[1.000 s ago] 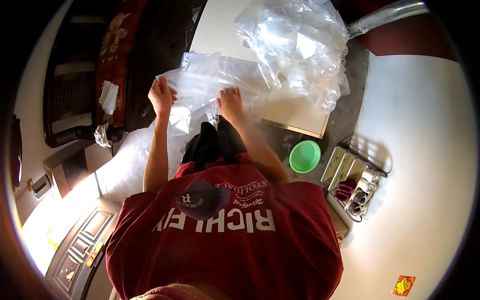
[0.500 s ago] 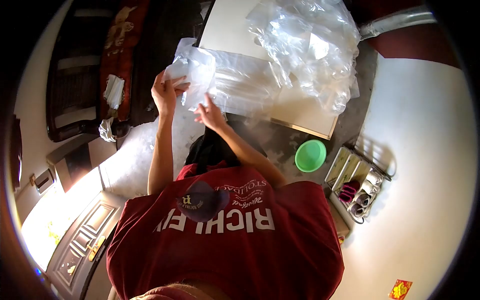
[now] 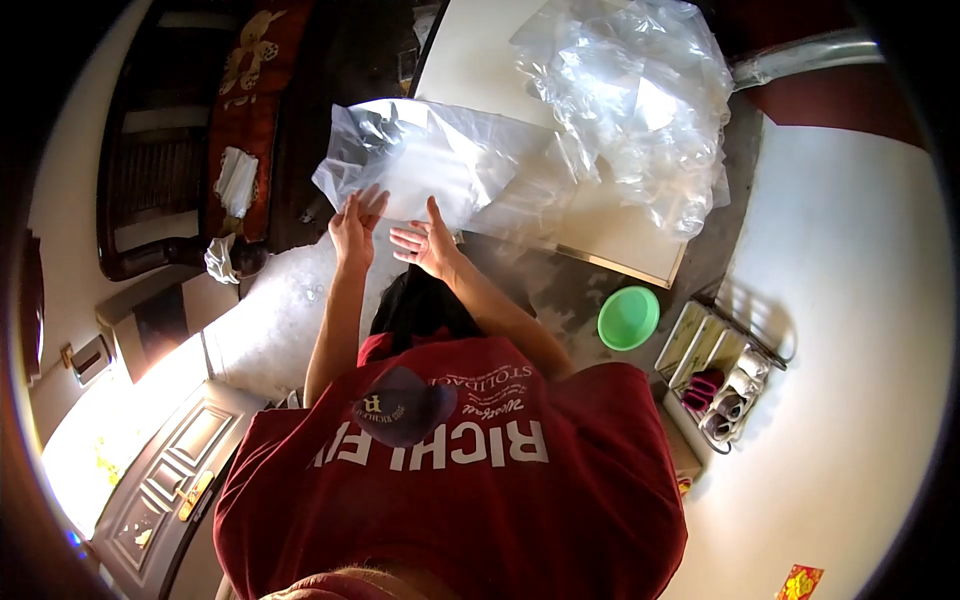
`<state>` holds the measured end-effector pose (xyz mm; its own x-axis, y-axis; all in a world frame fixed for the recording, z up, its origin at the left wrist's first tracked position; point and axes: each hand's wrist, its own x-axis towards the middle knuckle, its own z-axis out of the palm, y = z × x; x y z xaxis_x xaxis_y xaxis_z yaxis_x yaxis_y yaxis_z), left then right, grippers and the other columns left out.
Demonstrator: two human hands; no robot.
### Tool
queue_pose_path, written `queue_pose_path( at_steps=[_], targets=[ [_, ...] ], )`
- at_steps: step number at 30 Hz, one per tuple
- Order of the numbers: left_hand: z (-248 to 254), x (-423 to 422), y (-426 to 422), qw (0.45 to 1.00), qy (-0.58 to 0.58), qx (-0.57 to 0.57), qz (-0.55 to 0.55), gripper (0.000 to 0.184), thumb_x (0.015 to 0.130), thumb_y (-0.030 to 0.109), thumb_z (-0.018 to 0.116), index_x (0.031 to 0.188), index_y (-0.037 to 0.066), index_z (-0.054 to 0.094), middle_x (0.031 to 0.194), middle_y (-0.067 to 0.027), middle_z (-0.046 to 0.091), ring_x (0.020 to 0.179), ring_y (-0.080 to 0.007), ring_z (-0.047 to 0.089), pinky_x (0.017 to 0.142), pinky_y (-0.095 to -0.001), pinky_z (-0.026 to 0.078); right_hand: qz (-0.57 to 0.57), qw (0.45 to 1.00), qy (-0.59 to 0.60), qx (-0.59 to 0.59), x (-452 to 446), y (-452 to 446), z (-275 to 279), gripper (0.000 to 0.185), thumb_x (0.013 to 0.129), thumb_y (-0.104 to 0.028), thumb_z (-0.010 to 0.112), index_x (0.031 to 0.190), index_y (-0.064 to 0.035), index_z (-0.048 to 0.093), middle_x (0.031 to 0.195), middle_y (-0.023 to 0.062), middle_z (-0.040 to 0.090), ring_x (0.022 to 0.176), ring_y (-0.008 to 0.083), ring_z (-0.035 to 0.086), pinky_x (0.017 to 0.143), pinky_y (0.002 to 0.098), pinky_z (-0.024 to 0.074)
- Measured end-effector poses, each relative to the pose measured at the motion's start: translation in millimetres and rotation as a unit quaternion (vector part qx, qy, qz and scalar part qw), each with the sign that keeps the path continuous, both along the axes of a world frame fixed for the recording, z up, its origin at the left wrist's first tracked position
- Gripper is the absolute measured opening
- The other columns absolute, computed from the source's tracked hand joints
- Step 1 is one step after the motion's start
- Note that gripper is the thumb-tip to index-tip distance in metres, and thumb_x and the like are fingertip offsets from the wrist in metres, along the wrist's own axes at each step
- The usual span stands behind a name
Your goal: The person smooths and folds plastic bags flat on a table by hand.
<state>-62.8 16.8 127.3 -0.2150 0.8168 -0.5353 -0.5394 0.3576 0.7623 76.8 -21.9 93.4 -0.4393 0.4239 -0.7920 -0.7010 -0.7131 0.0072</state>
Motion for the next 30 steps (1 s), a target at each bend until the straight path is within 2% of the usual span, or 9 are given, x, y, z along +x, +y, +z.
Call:
queue_pose_path(
  at_steps=[5, 8, 12, 18, 20, 21, 22, 25, 30],
  targets=[
    [-19, -6, -8, 0.999, -0.028, -0.047, 0.0, 0.027, 0.096, 0.014, 0.042, 0.111, -0.009, 0.041, 0.113, -0.0253, 0.057, 0.1, -0.0389, 0.06, 0.086, -0.0406, 0.053, -0.19, 0.981, -0.032, 0.007, -25, 3, -67, 0.073, 0.089, -0.038, 0.056, 0.139, -0.0067, 0.013, 0.122, 0.0241, 0.046, 0.111, 0.0346, 0.051, 0.098, 0.0555, 0.0355],
    [-33, -11, -10, 0.996, -0.05, -0.072, -0.003, 0.031, 0.096, 0.014, 0.04, 0.116, -0.01, 0.039, 0.115, -0.0252, 0.056, 0.103, -0.0386, 0.058, 0.088, -0.0408, 0.052, -0.17, 0.974, -0.111, -0.096, -24, 5, -66, 0.072, 0.089, -0.039, 0.056, 0.139, -0.0117, 0.012, 0.122, 0.0241, 0.045, 0.112, 0.0352, 0.05, 0.098, 0.059, 0.0332],
    [-35, -11, -8, 0.987, -0.132, -0.096, 0.0, 0.036, 0.097, 0.013, 0.035, 0.125, -0.011, 0.034, 0.122, -0.0236, 0.052, 0.112, -0.0366, 0.053, 0.092, -0.04, 0.05, -0.097, 0.978, 0.021, -0.182, -38, -11, -54, 0.076, 0.09, -0.049, 0.047, 0.143, -0.0245, -0.002, 0.121, 0.0294, 0.046, 0.11, 0.0417, 0.052, 0.099, 0.0666, 0.0227],
    [-40, -7, -10, 0.981, -0.15, -0.119, -0.038, 0.037, 0.097, 0.012, 0.034, 0.128, -0.01, 0.033, 0.124, -0.0229, 0.05, 0.113, -0.0361, 0.052, 0.096, -0.0394, 0.048, -0.277, 0.944, 0.12, -0.133, -57, -22, -93, 0.069, 0.093, -0.047, 0.042, 0.142, -0.0237, 0.0, 0.113, 0.0248, 0.052, 0.101, 0.0385, 0.057, 0.092, 0.0614, 0.0379],
    [-31, -4, -10, 0.985, -0.124, -0.111, -0.045, 0.038, 0.097, 0.013, 0.035, 0.128, -0.009, 0.033, 0.123, -0.0233, 0.051, 0.113, -0.0364, 0.052, 0.096, -0.0399, 0.048, -0.344, 0.904, -0.158, -0.197, -52, -7, -82, 0.057, 0.092, -0.039, 0.049, 0.137, -0.0236, 0.019, 0.107, 0.0105, 0.057, 0.092, 0.0282, 0.059, 0.092, 0.0527, 0.041],
    [-27, -4, -9, 0.987, -0.109, -0.109, -0.051, 0.038, 0.097, 0.014, 0.036, 0.128, -0.008, 0.033, 0.123, -0.0237, 0.051, 0.112, -0.0367, 0.053, 0.095, -0.0404, 0.048, -0.271, 0.951, -0.148, -0.024, -36, -11, -79, 0.035, 0.093, -0.039, 0.044, 0.122, -0.0192, 0.042, 0.1, 0.0018, 0.055, 0.083, 0.0162, 0.054, 0.092, 0.04, 0.0422],
    [-24, -4, -10, 0.988, -0.093, -0.106, -0.058, 0.039, 0.097, 0.014, 0.037, 0.128, -0.008, 0.033, 0.123, -0.024, 0.051, 0.112, -0.037, 0.053, 0.095, -0.0408, 0.048, -0.315, 0.933, -0.136, -0.105, -22, 3, -42, 0.021, 0.092, -0.034, 0.048, 0.107, -0.02, 0.051, 0.093, -0.0037, 0.056, 0.077, 0.014, 0.055, 0.085, 0.0333, 0.0438],
    [-19, -6, -13, 0.988, -0.084, -0.105, -0.077, 0.04, 0.096, 0.014, 0.04, 0.129, -0.008, 0.033, 0.123, -0.0246, 0.051, 0.11, -0.037, 0.054, 0.094, -0.041, 0.048, -0.34, 0.919, -0.149, -0.128, -9, 4, -53, 0.028, 0.08, -0.022, 0.065, 0.106, -0.0205, 0.053, 0.094, -0.0026, 0.057, 0.08, 0.0158, 0.057, 0.081, 0.0367, 0.0446],
    [-43, -8, -16, 0.981, -0.084, -0.135, -0.114, 0.043, 0.094, 0.018, 0.044, 0.129, -0.004, 0.034, 0.126, -0.022, 0.05, 0.113, -0.0333, 0.053, 0.096, -0.0381, 0.046, -0.273, 0.825, -0.451, 0.204, 17, -37, -139, 0.021, 0.079, -0.016, 0.066, 0.097, -0.0072, 0.059, 0.081, 0.0019, 0.058, 0.066, 0.0136, 0.056, 0.06, 0.0254, 0.047]
  ],
)
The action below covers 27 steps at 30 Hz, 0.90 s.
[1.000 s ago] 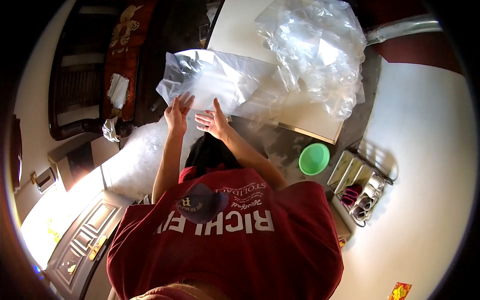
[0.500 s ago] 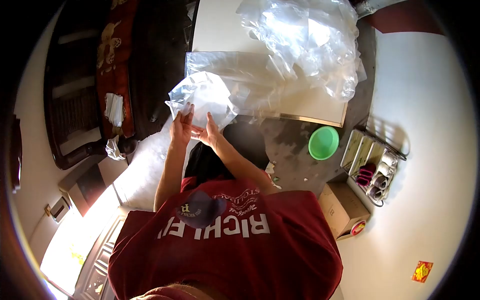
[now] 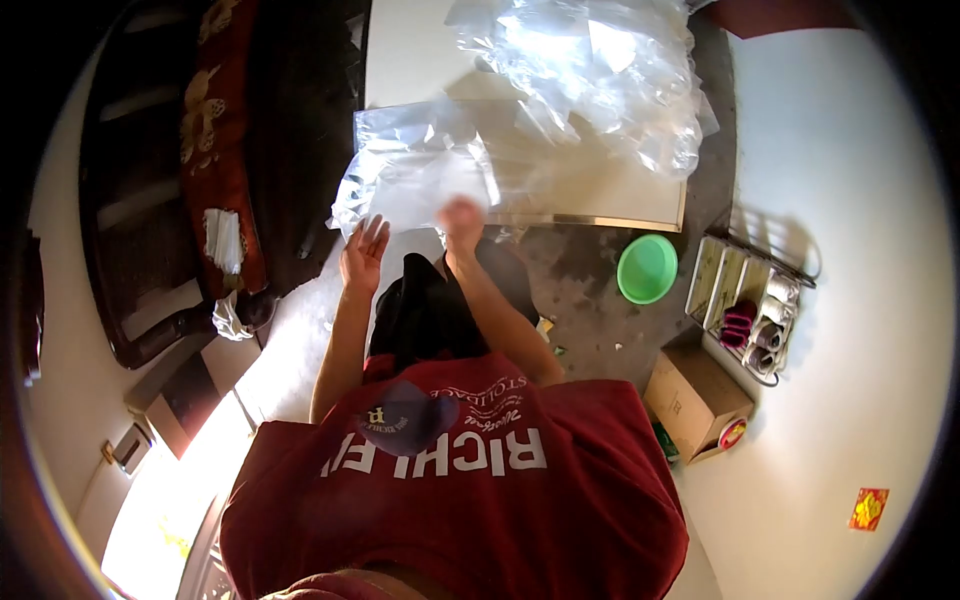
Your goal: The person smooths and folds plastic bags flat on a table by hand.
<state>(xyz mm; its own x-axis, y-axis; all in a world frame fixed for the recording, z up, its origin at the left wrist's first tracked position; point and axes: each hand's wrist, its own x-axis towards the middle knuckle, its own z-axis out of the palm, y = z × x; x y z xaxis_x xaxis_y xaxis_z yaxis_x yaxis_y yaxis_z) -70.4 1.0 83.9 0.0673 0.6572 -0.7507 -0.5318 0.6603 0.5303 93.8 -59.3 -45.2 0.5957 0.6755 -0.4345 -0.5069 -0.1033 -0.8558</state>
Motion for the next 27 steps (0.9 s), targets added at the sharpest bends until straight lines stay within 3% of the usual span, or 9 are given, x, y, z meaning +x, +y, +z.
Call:
queue_pose_path(
  at_steps=[2, 5, 8, 9, 16, 19, 21, 25, 27],
  targets=[
    [-21, 1, 1, 1.0, 0.0, -0.013, 0.007, 0.041, 0.092, 0.019, 0.048, 0.125, -0.004, 0.039, 0.126, -0.0225, 0.05, 0.112, -0.0333, 0.054, 0.094, -0.0381, 0.047, 0.005, 0.991, -0.113, 0.077, 19, -13, -7, 0.02, 0.08, -0.015, 0.065, 0.095, -0.0026, 0.06, 0.08, 0.0017, 0.058, 0.067, 0.0117, 0.056, 0.059, 0.0245, 0.0467],
    [-49, 4, 5, 1.0, 0.011, -0.027, -0.005, 0.037, 0.091, 0.019, 0.049, 0.12, -0.004, 0.045, 0.12, -0.0218, 0.055, 0.106, -0.0326, 0.058, 0.088, -0.0375, 0.05, 0.007, 0.932, -0.333, -0.14, 40, -24, 27, 0.018, 0.081, -0.02, 0.063, 0.089, -0.0041, 0.062, 0.08, 0.0042, 0.061, 0.072, 0.0146, 0.057, 0.066, 0.0291, 0.0461],
    [-76, 6, 12, 0.997, 0.05, -0.031, -0.047, 0.036, 0.091, 0.02, 0.049, 0.117, -0.004, 0.048, 0.115, -0.021, 0.058, 0.099, -0.0321, 0.061, 0.082, -0.0372, 0.053, 0.015, 0.91, -0.343, -0.233, 55, -32, 35, 0.017, 0.076, -0.025, 0.058, 0.078, -0.0077, 0.059, 0.075, 0.0071, 0.061, 0.07, 0.0218, 0.057, 0.068, 0.0338, 0.045],
    [-78, 7, 14, 0.994, 0.076, -0.03, -0.072, 0.036, 0.091, 0.021, 0.05, 0.116, -0.004, 0.049, 0.113, -0.0205, 0.06, 0.096, -0.0318, 0.063, 0.08, -0.037, 0.054, 0.109, 0.88, -0.372, -0.275, 64, -40, 34, 0.019, 0.079, -0.027, 0.059, 0.083, -0.0084, 0.063, 0.081, 0.0077, 0.065, 0.073, 0.0227, 0.06, 0.069, 0.0341, 0.0464],
    [-82, -8, 11, 0.992, 0.118, -0.03, -0.041, 0.037, 0.087, 0.022, 0.054, 0.114, -0.003, 0.048, 0.11, -0.0198, 0.06, 0.093, -0.0322, 0.063, 0.078, -0.037, 0.055, 0.09, 0.906, -0.338, -0.238, 54, -69, 27, 0.024, 0.081, -0.028, 0.061, 0.09, -0.0067, 0.065, 0.078, 0.012, 0.065, 0.07, 0.0282, 0.063, 0.063, 0.0383, 0.0484],
    [-82, -16, 6, 0.988, 0.143, -0.047, -0.02, 0.035, 0.087, 0.02, 0.054, 0.113, -0.002, 0.048, 0.109, -0.0196, 0.061, 0.091, -0.0323, 0.064, 0.077, -0.0368, 0.055, 0.142, 0.893, -0.366, -0.221, 44, -96, -24, 0.021, 0.084, -0.022, 0.061, 0.097, -0.005, 0.065, 0.087, 0.0111, 0.067, 0.081, 0.0235, 0.064, 0.075, 0.0341, 0.0485],
    [-86, -18, 6, 0.986, 0.16, -0.044, -0.004, 0.036, 0.087, 0.02, 0.054, 0.114, -0.003, 0.047, 0.108, -0.0207, 0.06, 0.091, -0.0326, 0.063, 0.077, -0.0366, 0.055, 0.214, 0.84, -0.431, -0.251, 38, -103, -45, 0.026, 0.08, -0.03, 0.063, 0.094, -0.0084, 0.064, 0.079, 0.0119, 0.065, 0.069, 0.0285, 0.064, 0.063, 0.0419, 0.0489],
    [-93, -17, 21, 0.987, 0.158, -0.01, -0.035, 0.037, 0.086, 0.018, 0.057, 0.115, -0.003, 0.045, 0.108, -0.0204, 0.06, 0.093, -0.03, 0.063, 0.076, -0.0353, 0.056, 0.225, 0.802, -0.485, -0.267, 39, -100, -31, 0.024, 0.08, -0.028, 0.063, 0.094, -0.0092, 0.063, 0.079, 0.0118, 0.065, 0.067, 0.0291, 0.063, 0.061, 0.0437, 0.0485],
    [-94, -4, 36, 0.985, 0.151, 0.022, -0.085, 0.031, 0.087, 0.02, 0.058, 0.107, -0.003, 0.054, 0.106, -0.0154, 0.061, 0.095, -0.0259, 0.062, 0.079, -0.0342, 0.054, 0.184, 0.876, -0.4, -0.194, 45, -90, 3, 0.024, 0.082, -0.02, 0.064, 0.099, -0.0034, 0.061, 0.086, 0.0093, 0.066, 0.082, 0.0197, 0.062, 0.074, 0.0337, 0.0484]
  ],
)
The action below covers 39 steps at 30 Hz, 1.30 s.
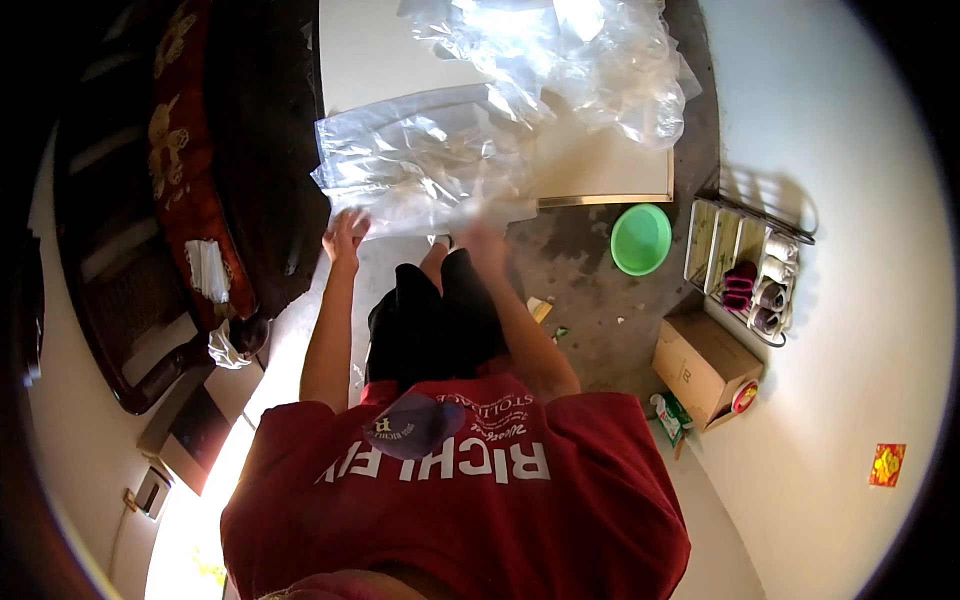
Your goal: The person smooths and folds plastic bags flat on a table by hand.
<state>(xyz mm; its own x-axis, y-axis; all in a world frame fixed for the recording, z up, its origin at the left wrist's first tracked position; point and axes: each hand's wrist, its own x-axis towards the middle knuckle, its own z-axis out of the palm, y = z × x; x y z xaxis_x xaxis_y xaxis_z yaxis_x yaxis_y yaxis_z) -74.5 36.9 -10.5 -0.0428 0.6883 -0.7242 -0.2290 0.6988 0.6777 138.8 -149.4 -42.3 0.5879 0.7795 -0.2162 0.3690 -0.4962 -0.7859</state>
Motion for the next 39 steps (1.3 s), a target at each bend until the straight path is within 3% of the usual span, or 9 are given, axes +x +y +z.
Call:
queue_pose_path(
  at_steps=[4, 7, 9, 11, 18, 26, 31, 37, 39],
  targets=[
    [11, 28, 27, 0.993, 0.04, 0.073, -0.081, 0.031, 0.087, 0.021, 0.059, 0.107, -0.002, 0.06, 0.105, -0.0078, 0.063, 0.1, -0.0195, 0.059, 0.087, -0.0341, 0.048, -0.049, 0.986, 0.142, -0.068, 9, 5, 9, 0.023, 0.082, -0.019, 0.064, 0.1, -0.0044, 0.061, 0.09, 0.0104, 0.065, 0.085, 0.0234, 0.062, 0.075, 0.0342, 0.0485],
    [14, 26, 36, 0.996, -0.006, 0.067, -0.065, 0.029, 0.087, 0.021, 0.059, 0.107, -0.001, 0.061, 0.107, -0.0072, 0.062, 0.103, -0.0183, 0.057, 0.089, -0.0336, 0.046, -0.092, 0.966, 0.232, 0.064, 6, 5, -4, 0.024, 0.082, -0.018, 0.064, 0.102, -0.0054, 0.061, 0.094, 0.0108, 0.064, 0.085, 0.0224, 0.061, 0.073, 0.0325, 0.0482],
    [10, 8, 30, 0.995, -0.034, 0.09, -0.039, 0.029, 0.087, 0.021, 0.058, 0.105, -0.002, 0.061, 0.11, -0.0075, 0.062, 0.106, -0.0192, 0.056, 0.091, -0.0349, 0.046, 0.059, 0.977, -0.158, 0.127, 5, 12, -12, 0.027, 0.08, -0.017, 0.066, 0.104, -0.0054, 0.061, 0.095, 0.01, 0.065, 0.08, 0.0156, 0.06, 0.071, 0.0289, 0.0476],
    [9, -14, 20, 0.978, -0.182, 0.095, 0.037, 0.028, 0.087, 0.019, 0.058, 0.104, -0.003, 0.059, 0.11, -0.0101, 0.062, 0.106, -0.0223, 0.058, 0.09, -0.038, 0.048, 0.099, 0.975, -0.15, 0.131, 7, 25, 7, 0.03, 0.08, -0.017, 0.067, 0.106, -0.0046, 0.06, 0.096, 0.0097, 0.065, 0.079, 0.013, 0.059, 0.071, 0.0273, 0.0473],
    [30, -25, -13, 0.98, 0.174, 0.055, -0.076, 0.023, 0.088, 0.016, 0.056, 0.099, -0.004, 0.058, 0.097, -0.0146, 0.066, 0.079, -0.0245, 0.067, 0.069, -0.0325, 0.056, -0.048, 0.979, 0.196, 0.007, 0, 36, 20, 0.045, 0.079, -0.013, 0.07, 0.118, 0.0016, 0.054, 0.107, 0.0109, 0.065, 0.079, 0.0119, 0.062, 0.071, 0.0239, 0.0482],
    [-35, -38, 1, 0.986, 0.126, 0.024, -0.102, 0.02, 0.087, 0.013, 0.056, 0.097, -0.005, 0.058, 0.09, -0.0137, 0.067, 0.073, -0.0202, 0.067, 0.062, -0.0303, 0.057, -0.058, 0.99, 0.131, -0.009, 13, 19, 23, 0.049, 0.075, -0.016, 0.071, 0.118, 0.0023, 0.054, 0.106, 0.013, 0.065, 0.074, 0.0145, 0.063, 0.069, 0.0272, 0.0496],
    [3, -32, 5, 0.951, 0.232, 0.1, -0.176, 0.021, 0.087, 0.013, 0.057, 0.097, -0.005, 0.059, 0.088, -0.012, 0.067, 0.071, -0.02, 0.066, 0.06, -0.0294, 0.057, -0.032, 0.991, 0.127, -0.007, 16, 18, 31, 0.05, 0.075, -0.016, 0.072, 0.118, 0.0007, 0.055, 0.099, 0.012, 0.067, 0.074, 0.0152, 0.064, 0.069, 0.0279, 0.0499],
    [2, -40, 2, 0.938, 0.277, 0.097, -0.185, 0.025, 0.085, 0.017, 0.06, 0.1, -0.004, 0.06, 0.082, -0.0105, 0.068, 0.073, -0.0173, 0.065, 0.058, -0.0285, 0.055, 0.042, 0.997, 0.023, -0.066, 32, 44, 67, 0.029, 0.08, -0.017, 0.067, 0.104, -0.0009, 0.061, 0.066, 0.0114, 0.064, 0.056, 0.0181, 0.061, 0.055, 0.03, 0.0467],
    [-8, -42, -3, 0.874, 0.398, 0.19, -0.202, 0.026, 0.081, 0.016, 0.064, 0.099, -0.002, 0.058, 0.086, -0.0108, 0.066, 0.079, -0.0214, 0.062, 0.069, -0.0344, 0.051, 0.036, 0.989, 0.007, -0.144, 39, 56, 84, 0.024, 0.081, -0.022, 0.064, 0.095, -0.0038, 0.061, 0.083, 0.0192, 0.065, 0.077, 0.0352, 0.063, 0.067, 0.0404, 0.0497]
  ],
)
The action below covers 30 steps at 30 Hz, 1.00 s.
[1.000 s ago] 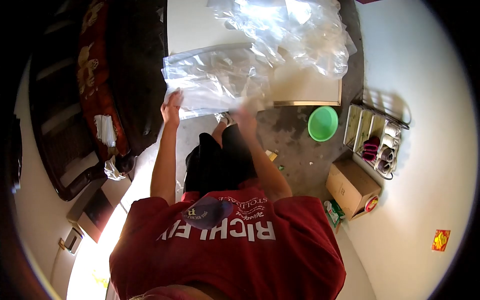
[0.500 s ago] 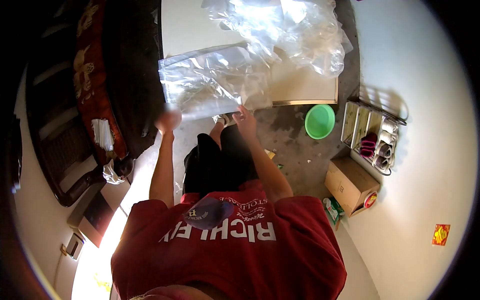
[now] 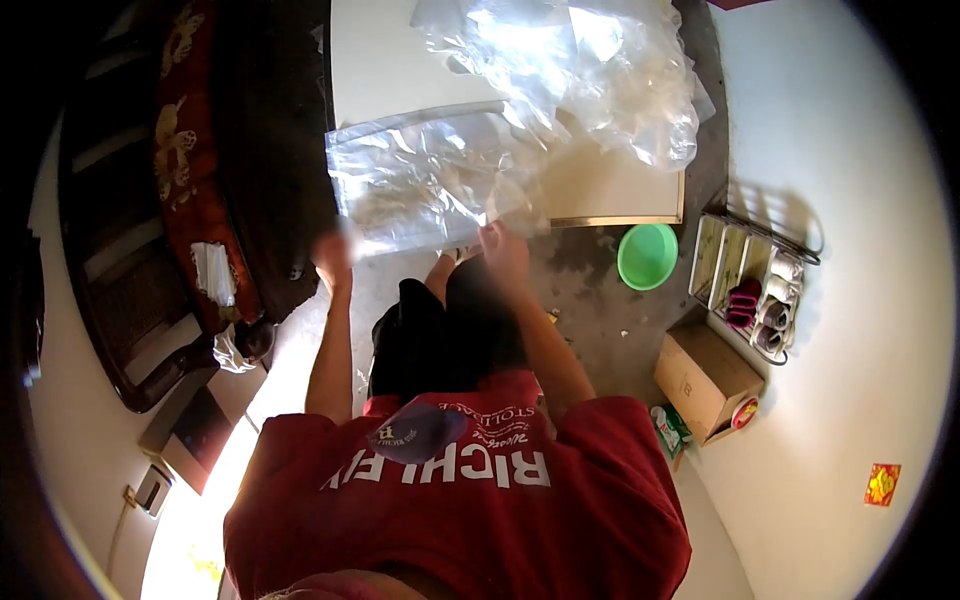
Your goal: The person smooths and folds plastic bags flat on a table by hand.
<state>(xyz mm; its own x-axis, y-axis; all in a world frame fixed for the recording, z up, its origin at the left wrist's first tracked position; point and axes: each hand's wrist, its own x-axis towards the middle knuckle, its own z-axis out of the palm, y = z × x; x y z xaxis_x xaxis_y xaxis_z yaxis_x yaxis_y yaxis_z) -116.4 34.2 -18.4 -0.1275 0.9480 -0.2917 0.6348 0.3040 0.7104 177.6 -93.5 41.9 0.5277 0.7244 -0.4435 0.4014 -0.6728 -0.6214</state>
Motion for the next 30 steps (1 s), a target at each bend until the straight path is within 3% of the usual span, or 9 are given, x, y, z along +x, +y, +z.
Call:
queue_pose_path(
  at_steps=[2, 4, 7, 9, 11, 16, 22, 25, 30],
  targets=[
    [23, 22, 3, 0.973, 0.159, 0.156, -0.054, 0.026, 0.078, 0.014, 0.065, 0.098, 0.001, 0.056, 0.091, -0.0117, 0.06, 0.086, -0.0278, 0.056, 0.08, -0.0409, 0.043, 0.0, 0.999, -0.003, 0.034, 13, 19, 1, 0.02, 0.082, -0.02, 0.062, 0.092, -0.0032, 0.061, 0.084, 0.0187, 0.065, 0.076, 0.035, 0.063, 0.067, 0.0411, 0.0493],
    [45, 49, 11, 0.966, 0.131, 0.192, -0.11, 0.022, 0.079, 0.009, 0.061, 0.098, 0.002, 0.054, 0.095, -0.012, 0.056, 0.095, -0.0314, 0.049, 0.084, -0.043, 0.04, 0.002, 0.998, -0.008, 0.065, 31, 37, -11, 0.016, 0.083, -0.018, 0.061, 0.089, -0.0026, 0.061, 0.085, 0.0181, 0.065, 0.075, 0.0348, 0.063, 0.067, 0.0418, 0.0489],
    [27, 81, 13, 0.964, 0.038, 0.128, -0.228, 0.033, 0.08, 0.008, 0.06, 0.112, 0.004, 0.052, 0.116, -0.0136, 0.051, 0.112, -0.0333, 0.044, 0.095, -0.0426, 0.037, 0.003, 0.969, -0.103, 0.223, 56, 64, -27, 0.016, 0.086, -0.014, 0.057, 0.094, -0.0002, 0.061, 0.077, 0.0174, 0.064, 0.073, 0.0339, 0.063, 0.065, 0.0375, 0.0491],
    [25, 109, 10, 0.935, 0.043, 0.118, -0.331, 0.046, 0.081, 0.012, 0.059, 0.125, 0.007, 0.047, 0.134, -0.0149, 0.04, 0.124, -0.0359, 0.036, 0.102, -0.0434, 0.033, 0.019, 0.968, -0.115, 0.222, 72, 84, -28, 0.022, 0.087, -0.007, 0.05, 0.106, -0.0004, 0.058, 0.102, 0.0226, 0.061, 0.094, 0.0366, 0.058, 0.08, 0.0436, 0.0459],
    [26, 134, 9, 0.903, 0.082, 0.073, -0.415, 0.058, 0.082, 0.017, 0.059, 0.136, 0.014, 0.039, 0.148, -0.0134, 0.021, 0.135, -0.0373, 0.019, 0.108, -0.0501, 0.023, 0.05, 0.955, -0.142, 0.257, 88, 99, -41, 0.027, 0.086, -0.006, 0.049, 0.113, -0.0002, 0.054, 0.107, 0.0232, 0.059, 0.101, 0.0375, 0.054, 0.085, 0.0438, 0.0437],
    [20, 146, 5, 0.891, 0.143, 0.035, -0.429, 0.062, 0.08, 0.012, 0.06, 0.138, 0.018, 0.037, 0.15, -0.0101, 0.016, 0.137, -0.0361, 0.014, 0.108, -0.0539, 0.02, 0.086, 0.948, -0.16, 0.261, 127, 109, -74, 0.038, 0.086, -0.004, 0.047, 0.124, 0.0002, 0.046, 0.117, 0.0235, 0.053, 0.111, 0.0382, 0.048, 0.094, 0.0446, 0.0384],
    [25, 143, 5, 0.882, 0.155, 0.052, -0.442, 0.064, 0.08, 0.009, 0.059, 0.139, 0.019, 0.035, 0.15, -0.0092, 0.016, 0.137, -0.0353, 0.014, 0.108, -0.0538, 0.019, 0.101, 0.977, -0.164, 0.09, 175, 101, -71, 0.033, 0.084, -0.007, 0.051, 0.116, 0.0013, 0.051, 0.113, 0.0238, 0.054, 0.105, 0.0413, 0.047, 0.09, 0.0449, 0.0394],
    [26, 145, 8, 0.894, 0.144, 0.065, -0.42, 0.057, 0.079, 0.008, 0.059, 0.134, 0.012, 0.042, 0.148, -0.0122, 0.021, 0.135, -0.0372, 0.018, 0.106, -0.052, 0.023, 0.072, 0.975, -0.178, 0.114, 175, 93, -55, 0.026, 0.082, -0.007, 0.054, 0.107, 0.0005, 0.055, 0.102, 0.0235, 0.058, 0.099, 0.0414, 0.05, 0.086, 0.046, 0.0413],
    [24, 148, 32, 0.927, 0.094, 0.177, -0.317, 0.035, 0.079, 0.007, 0.059, 0.113, 0.005, 0.055, 0.114, -0.0152, 0.052, 0.103, -0.0335, 0.048, 0.09, -0.0441, 0.04, 0.075, 0.967, -0.205, 0.135, 141, 83, -45, 0.016, 0.079, -0.005, 0.058, 0.094, -0.0011, 0.059, 0.087, 0.0185, 0.061, 0.089, 0.0357, 0.055, 0.078, 0.0444, 0.0449]
  ],
)
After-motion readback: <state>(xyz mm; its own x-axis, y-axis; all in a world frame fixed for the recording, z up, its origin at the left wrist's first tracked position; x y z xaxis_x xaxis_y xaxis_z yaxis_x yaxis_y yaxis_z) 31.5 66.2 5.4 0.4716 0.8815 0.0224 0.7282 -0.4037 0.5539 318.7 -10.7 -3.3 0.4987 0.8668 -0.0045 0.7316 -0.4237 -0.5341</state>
